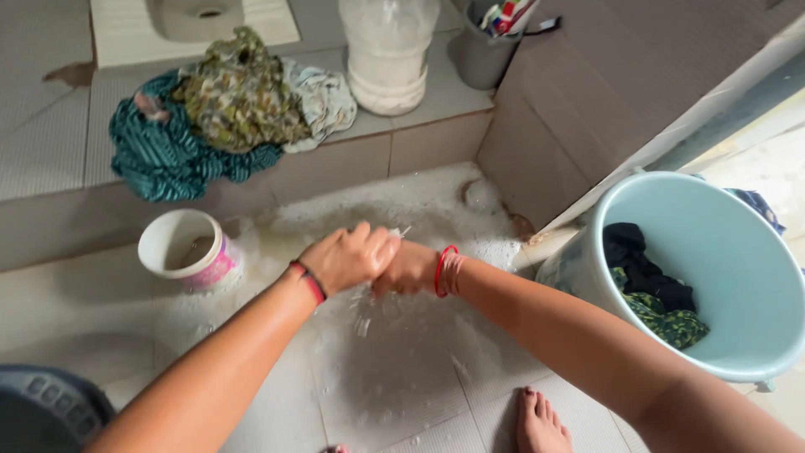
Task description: Washing various items of clothing by hand with detergent on the floor and in a bucket.
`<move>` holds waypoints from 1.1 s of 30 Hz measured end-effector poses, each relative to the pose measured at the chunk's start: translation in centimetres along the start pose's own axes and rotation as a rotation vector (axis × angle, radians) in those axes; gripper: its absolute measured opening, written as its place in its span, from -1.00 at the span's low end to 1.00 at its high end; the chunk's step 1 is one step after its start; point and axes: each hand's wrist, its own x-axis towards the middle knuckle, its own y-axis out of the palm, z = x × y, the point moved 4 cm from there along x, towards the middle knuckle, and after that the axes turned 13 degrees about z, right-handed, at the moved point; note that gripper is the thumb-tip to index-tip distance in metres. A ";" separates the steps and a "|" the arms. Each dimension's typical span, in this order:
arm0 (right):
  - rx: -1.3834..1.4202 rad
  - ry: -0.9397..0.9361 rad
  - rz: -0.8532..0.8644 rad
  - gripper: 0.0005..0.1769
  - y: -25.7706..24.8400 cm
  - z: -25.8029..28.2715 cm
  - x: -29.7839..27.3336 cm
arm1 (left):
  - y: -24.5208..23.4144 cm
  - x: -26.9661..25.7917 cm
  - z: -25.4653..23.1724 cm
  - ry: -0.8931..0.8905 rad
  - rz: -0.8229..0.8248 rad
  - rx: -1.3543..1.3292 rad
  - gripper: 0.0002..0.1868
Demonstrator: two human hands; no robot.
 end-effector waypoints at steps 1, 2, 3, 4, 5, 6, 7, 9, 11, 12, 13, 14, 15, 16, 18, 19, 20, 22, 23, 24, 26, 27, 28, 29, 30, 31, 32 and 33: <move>-0.235 0.046 -0.173 -0.76 -1.0 -0.2 0.7 | 1.8 0.6 0.4 -0.098 0.244 -0.047 -0.71; -0.236 0.051 -0.163 -0.76 -1.9 -1.9 2.7 | 2.0 0.9 0.6 -0.105 0.247 -0.055 -0.71; -0.834 -0.132 -0.285 -0.82 -2.6 -2.5 4.3 | 2.4 1.4 1.0 -0.192 0.285 -0.120 -0.77; -1.430 -0.331 -0.392 -0.85 -2.5 -3.5 5.7 | 2.8 1.8 1.3 -0.279 0.322 -0.185 -0.83; -1.427 -0.331 -0.382 -0.85 -1.8 -2.3 4.9 | 2.9 2.1 1.5 -0.283 0.325 -0.194 -0.83; -1.121 -0.172 -0.443 -0.77 -2.1 -1.5 4.1 | 3.3 2.2 1.7 -0.326 0.411 -0.245 -0.74; -0.812 -0.018 -0.491 -0.67 -2.3 -1.0 3.4 | 3.7 2.3 2.0 -0.368 0.499 -0.295 -0.63; -0.833 0.047 -0.492 -0.66 -1.4 0.8 3.1 | 3.2 2.3 2.5 -0.399 0.551 -0.337 -0.64; -0.856 0.110 -0.497 -0.63 -0.8 2.4 2.8 | 2.7 2.1 2.9 -0.430 0.600 -0.376 -0.65; -0.726 0.193 -0.527 -0.64 -0.7 2.7 2.5 | 2.6 1.8 3.1 -0.460 0.673 -0.416 -0.71; -0.596 0.277 -0.556 -0.63 -0.6 2.9 2.1 | 2.5 1.7 3.2 -0.487 0.743 -0.455 -0.78; -0.596 0.276 -0.555 -0.63 -0.5 2.3 2.6 | 2.5 1.5 3.1 -0.488 0.744 -0.455 -0.78; -0.665 0.176 -0.567 -0.64 -0.3 2.0 2.9 | 2.6 1.4 3.0 -0.513 0.760 -0.499 -0.79; -0.733 0.075 -0.577 -0.65 0.0 1.7 3.3 | 2.8 1.3 2.9 -0.538 0.776 -0.542 -0.80; -0.553 0.022 -0.587 -0.69 0.7 -0.7 3.6 | 4.3 0.0 2.9 -0.474 0.733 -0.554 -0.75; -0.376 -0.030 -0.598 -0.72 0.8 -1.9 3.7 | 5.1 -0.4 3.0 -0.412 0.685 -0.562 -0.70; -0.381 -0.027 -0.596 -0.72 1.0 -2.1 2.9 | 5.8 -1.4 3.3 -0.415 0.680 -0.566 -0.70; 0.257 -0.096 -0.143 -0.73 2.8 -3.1 2.7 | 7.3 -3.4 3.9 -0.381 0.483 -1.249 -0.33; 0.255 -0.089 -0.136 -0.73 3.6 -2.3 1.8 | 7.9 -3.9 3.5 -0.387 0.479 -1.257 -0.33; 0.596 -0.237 0.067 -0.76 4.9 -0.9 1.1 | 8.7 -4.5 3.1 -0.465 0.411 -1.634 -0.34; 0.938 -0.386 0.294 -0.77 7.0 1.3 1.1 | 8.7 -5.2 2.1 -0.558 0.324 -2.003 -0.34; 1.147 -0.494 0.525 -0.77 8.2 2.5 1.5 | 7.2 -4.6 2.0 -0.398 0.037 -2.117 -0.40; 1.352 -0.597 0.764 -0.77 9.3 3.6 1.7 | 5.8 -4.3 1.9 -0.224 -0.255 -2.198 -0.42; 1.360 -0.589 0.779 -0.77 9.9 4.2 2.1 | 3.4 -4.5 2.2 -0.244 -0.259 -2.199 -0.42; 1.416 -0.616 0.838 -0.76 10.5 4.9 2.4 | 1.2 -4.6 2.3 -0.242 -0.297 -2.407 -0.39; 1.478 -0.641 0.896 -0.75 11.2 5.7 2.5 | -1.1 -4.6 2.4 -0.240 -0.339 -2.617 -0.34; 1.489 -0.632 0.910 -0.75 11.3 5.9 2.5 | -0.3 -5.3 2.5 -0.264 -0.346 -2.620 -0.34; 1.385 -0.542 0.801 -0.76 11.1 5.6 2.7 | 0.4 -5.5 2.5 -0.176 -0.315 -2.623 -0.40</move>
